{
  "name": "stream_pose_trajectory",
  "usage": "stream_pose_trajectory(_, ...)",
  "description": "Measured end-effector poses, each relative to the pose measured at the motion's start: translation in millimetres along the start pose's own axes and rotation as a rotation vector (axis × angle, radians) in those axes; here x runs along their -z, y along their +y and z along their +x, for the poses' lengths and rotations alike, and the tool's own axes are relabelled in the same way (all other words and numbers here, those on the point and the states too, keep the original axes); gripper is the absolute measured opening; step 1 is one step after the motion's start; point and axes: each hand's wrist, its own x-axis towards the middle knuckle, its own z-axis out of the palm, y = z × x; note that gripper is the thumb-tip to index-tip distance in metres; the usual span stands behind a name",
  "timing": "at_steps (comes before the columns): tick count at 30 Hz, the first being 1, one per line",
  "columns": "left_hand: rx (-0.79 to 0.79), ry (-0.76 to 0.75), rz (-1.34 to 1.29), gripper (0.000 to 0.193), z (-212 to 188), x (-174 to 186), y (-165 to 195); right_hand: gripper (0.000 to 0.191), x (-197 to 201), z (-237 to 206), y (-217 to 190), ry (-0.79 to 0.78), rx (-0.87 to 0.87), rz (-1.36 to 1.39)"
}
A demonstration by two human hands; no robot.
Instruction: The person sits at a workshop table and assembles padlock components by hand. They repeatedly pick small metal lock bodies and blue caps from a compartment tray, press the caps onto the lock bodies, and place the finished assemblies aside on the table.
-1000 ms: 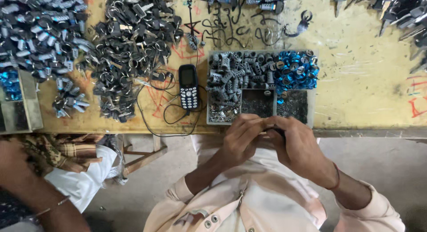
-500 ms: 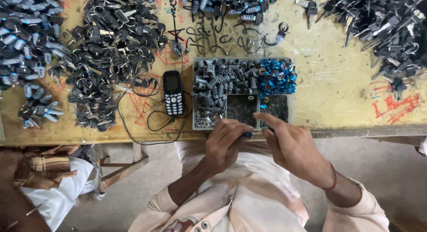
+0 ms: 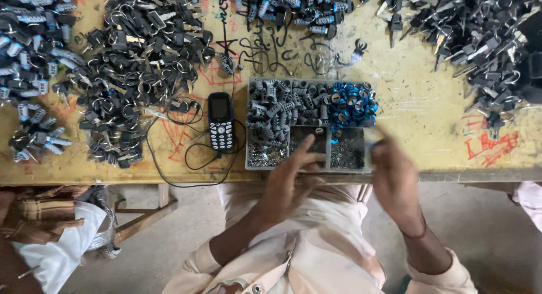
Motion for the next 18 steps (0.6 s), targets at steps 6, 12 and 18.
stream_pose_trajectory(6,0.065,0.057,0.835,0.011,-8.5,49.4,-7.8,0.041,16.4,32.2,20.7,0.248,0.351,-0.506)
stream_pose_trajectory(12,0.176,-0.175,1.003,0.009,-0.2,42.5,-21.9,0.015,-11.1,45.8,-36.9,-0.388,0.363,-0.041)
stream_pose_trajectory(18,0.108,-0.194,1.047,0.012,2.5,47.3,-23.8,0.017,-56.5,57.0,-30.5,-0.440,0.611,-0.416)
